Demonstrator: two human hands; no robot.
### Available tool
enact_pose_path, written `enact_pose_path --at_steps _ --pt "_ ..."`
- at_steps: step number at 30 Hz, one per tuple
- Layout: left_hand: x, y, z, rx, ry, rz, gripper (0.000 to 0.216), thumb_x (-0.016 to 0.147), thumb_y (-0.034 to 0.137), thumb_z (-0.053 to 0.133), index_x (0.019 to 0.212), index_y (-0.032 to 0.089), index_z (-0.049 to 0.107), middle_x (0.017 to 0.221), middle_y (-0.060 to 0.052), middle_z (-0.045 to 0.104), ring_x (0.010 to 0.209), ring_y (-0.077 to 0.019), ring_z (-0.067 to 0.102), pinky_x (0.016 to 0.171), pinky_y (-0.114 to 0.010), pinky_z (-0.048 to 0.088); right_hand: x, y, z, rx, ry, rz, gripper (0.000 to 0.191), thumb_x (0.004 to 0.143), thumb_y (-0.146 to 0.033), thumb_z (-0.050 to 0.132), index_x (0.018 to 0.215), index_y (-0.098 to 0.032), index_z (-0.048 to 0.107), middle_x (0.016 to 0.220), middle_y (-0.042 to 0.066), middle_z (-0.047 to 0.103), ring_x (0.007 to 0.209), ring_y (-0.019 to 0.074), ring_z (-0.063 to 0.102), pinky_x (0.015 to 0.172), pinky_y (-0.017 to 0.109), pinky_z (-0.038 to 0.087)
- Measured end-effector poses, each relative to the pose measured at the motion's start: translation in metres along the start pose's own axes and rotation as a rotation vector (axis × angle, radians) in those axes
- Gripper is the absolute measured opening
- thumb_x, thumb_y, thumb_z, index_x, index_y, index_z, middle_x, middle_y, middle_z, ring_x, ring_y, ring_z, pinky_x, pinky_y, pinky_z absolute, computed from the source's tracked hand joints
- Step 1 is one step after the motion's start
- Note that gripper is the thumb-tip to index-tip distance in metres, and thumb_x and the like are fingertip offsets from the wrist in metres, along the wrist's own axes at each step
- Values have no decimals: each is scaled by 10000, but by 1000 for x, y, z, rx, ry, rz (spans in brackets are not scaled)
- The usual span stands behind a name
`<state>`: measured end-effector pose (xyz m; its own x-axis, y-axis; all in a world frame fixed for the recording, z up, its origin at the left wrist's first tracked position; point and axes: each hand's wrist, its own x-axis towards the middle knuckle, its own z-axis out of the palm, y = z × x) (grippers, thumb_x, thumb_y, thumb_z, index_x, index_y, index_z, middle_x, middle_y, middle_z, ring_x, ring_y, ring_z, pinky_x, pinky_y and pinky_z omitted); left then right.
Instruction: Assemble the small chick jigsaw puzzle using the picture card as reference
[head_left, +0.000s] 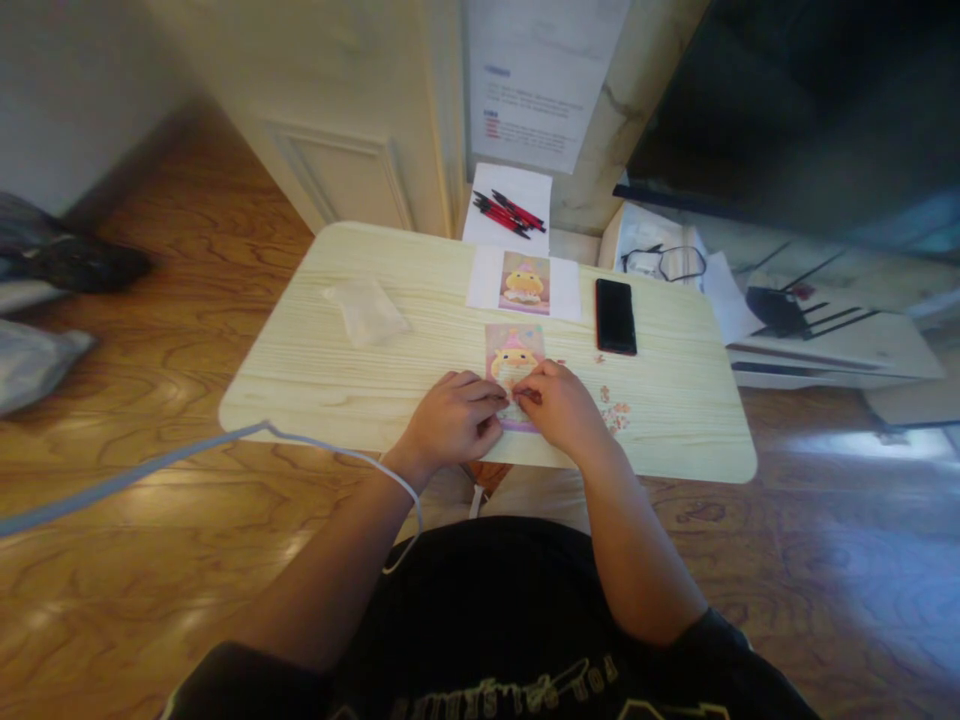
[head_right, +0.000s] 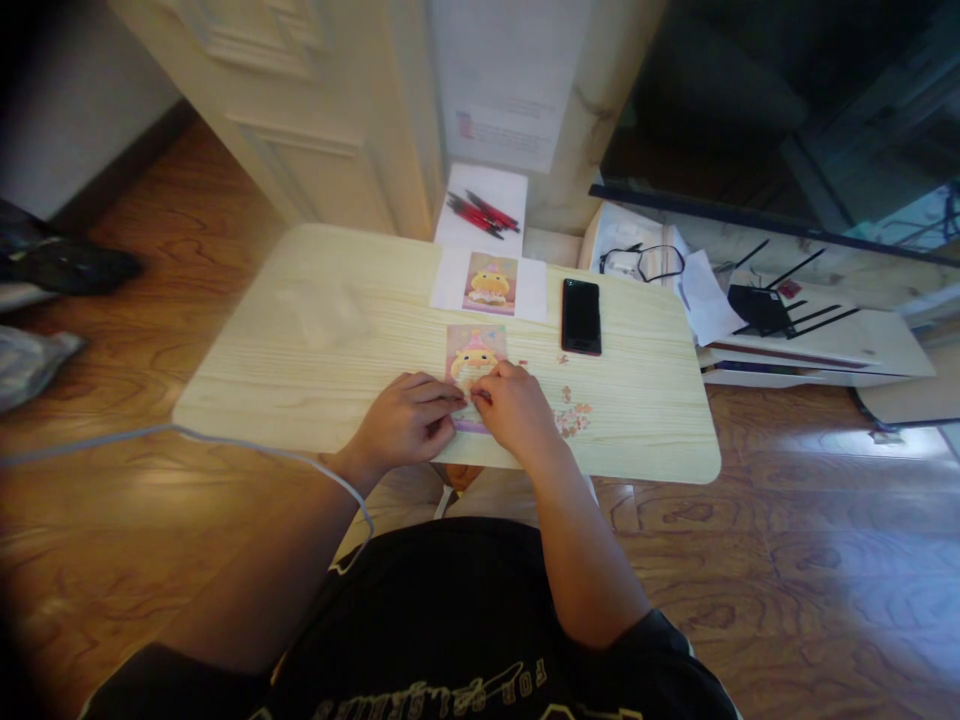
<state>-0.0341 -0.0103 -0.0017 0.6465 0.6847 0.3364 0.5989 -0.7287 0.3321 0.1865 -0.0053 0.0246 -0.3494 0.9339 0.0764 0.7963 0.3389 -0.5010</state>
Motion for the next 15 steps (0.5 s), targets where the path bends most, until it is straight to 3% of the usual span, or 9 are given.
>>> enact_pose_path --at_steps 7,15 --pt "-1 1 -1 -8 18 10 262 908 241 595 1102 239 771 1186 -49 771 1052 -250 665 890 -436 504 -9 12 -12 169 75 74 142 964 -187 673 1029 -242 787 1040 45 680 986 202 661 906 343 523" --pt "0 1 1 -43 39 -25 307 880 212 607 1145 243 760 1196 -72 740 1088 -257 661 941 -445 522 -27 34 -18 177 60 140 205 951 -160 660 1067 -254 801 1074 54 700 970 203 685 910 362 550"
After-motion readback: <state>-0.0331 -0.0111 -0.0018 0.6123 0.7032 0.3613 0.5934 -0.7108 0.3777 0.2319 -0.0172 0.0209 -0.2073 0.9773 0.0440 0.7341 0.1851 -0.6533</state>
